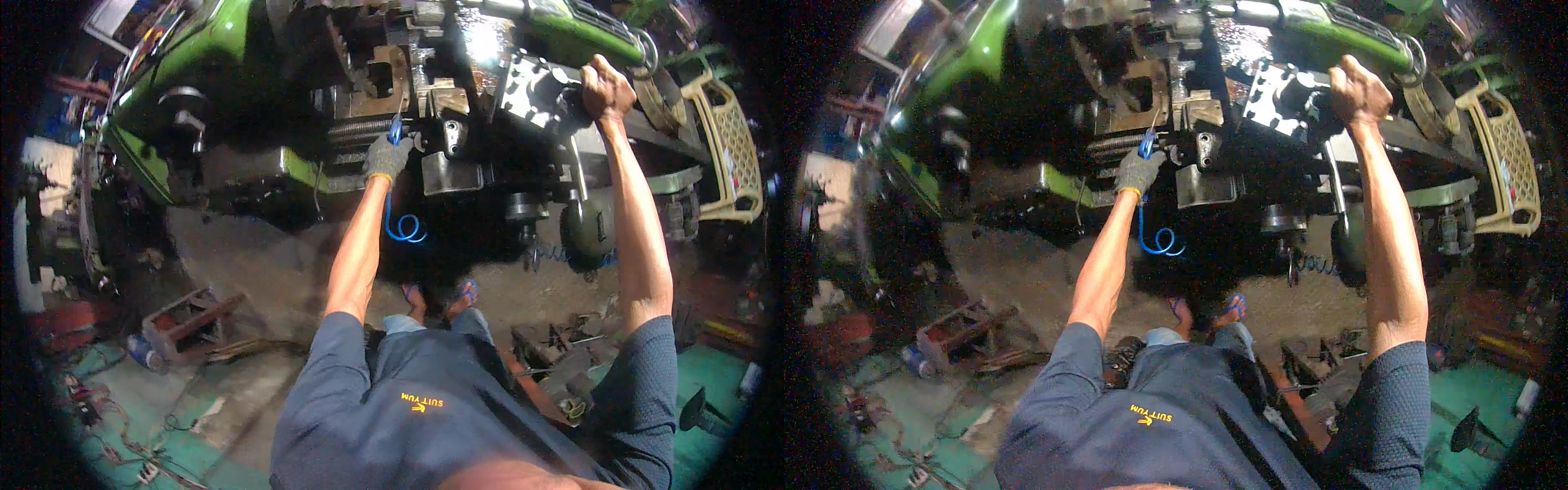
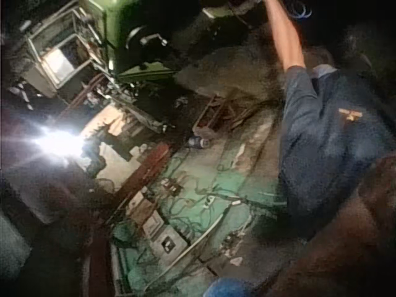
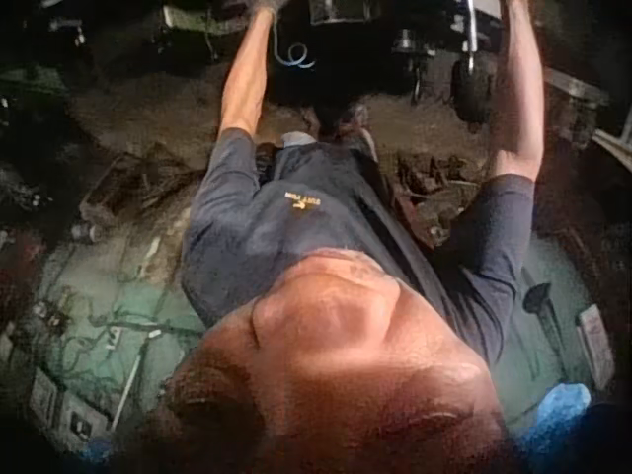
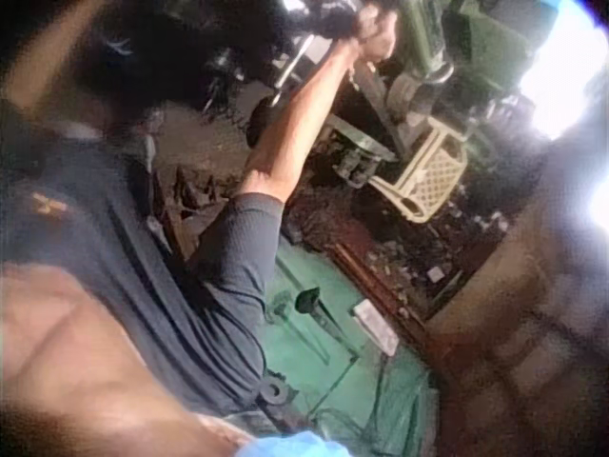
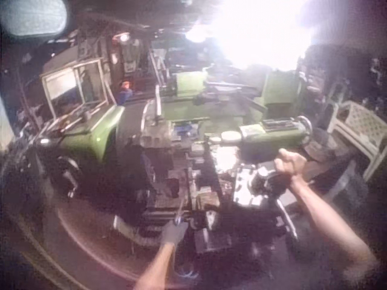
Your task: The person operates a green metalworking machine, likely a lathe, using a handheld tool connected to a blue hose to apply a substance to the rotating workpiece. They adjust the machine's controls and the tool's position throughout the process.
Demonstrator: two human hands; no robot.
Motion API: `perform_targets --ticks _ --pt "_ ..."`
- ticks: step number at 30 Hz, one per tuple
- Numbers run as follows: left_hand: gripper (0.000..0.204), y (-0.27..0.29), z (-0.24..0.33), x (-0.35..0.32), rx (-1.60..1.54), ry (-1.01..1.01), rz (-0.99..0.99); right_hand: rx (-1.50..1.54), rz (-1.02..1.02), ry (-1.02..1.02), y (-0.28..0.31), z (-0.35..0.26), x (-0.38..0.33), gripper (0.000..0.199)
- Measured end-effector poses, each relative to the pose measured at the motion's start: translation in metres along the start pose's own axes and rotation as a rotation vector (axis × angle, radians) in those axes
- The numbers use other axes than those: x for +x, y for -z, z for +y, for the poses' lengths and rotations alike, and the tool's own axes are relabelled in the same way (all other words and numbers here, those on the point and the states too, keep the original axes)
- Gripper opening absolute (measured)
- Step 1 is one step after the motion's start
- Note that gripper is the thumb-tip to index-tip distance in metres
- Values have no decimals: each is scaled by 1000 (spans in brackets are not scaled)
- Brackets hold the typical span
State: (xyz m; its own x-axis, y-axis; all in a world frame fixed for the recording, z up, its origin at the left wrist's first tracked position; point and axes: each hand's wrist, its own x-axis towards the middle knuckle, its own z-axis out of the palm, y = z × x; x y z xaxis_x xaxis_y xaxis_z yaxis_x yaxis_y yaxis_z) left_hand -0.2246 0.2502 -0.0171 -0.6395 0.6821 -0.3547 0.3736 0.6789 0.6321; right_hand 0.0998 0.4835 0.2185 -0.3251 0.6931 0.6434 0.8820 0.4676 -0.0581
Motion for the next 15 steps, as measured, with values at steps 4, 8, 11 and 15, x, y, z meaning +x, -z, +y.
perform_targets --ticks 4,8,11,15 --pt "58 4 53 29 141 -58 -77 -46 -14 39 6 2 1 19" --pt "60 -9 47 55 156 -95 13 2 37 18 4 -5 1 17" --pt "64 -5 54 60 175 -121 7 12 58 36 3 1 -1 17" --pt "67 16 75 73 61 -97 -76 44 87 65 8 0 -3 17"
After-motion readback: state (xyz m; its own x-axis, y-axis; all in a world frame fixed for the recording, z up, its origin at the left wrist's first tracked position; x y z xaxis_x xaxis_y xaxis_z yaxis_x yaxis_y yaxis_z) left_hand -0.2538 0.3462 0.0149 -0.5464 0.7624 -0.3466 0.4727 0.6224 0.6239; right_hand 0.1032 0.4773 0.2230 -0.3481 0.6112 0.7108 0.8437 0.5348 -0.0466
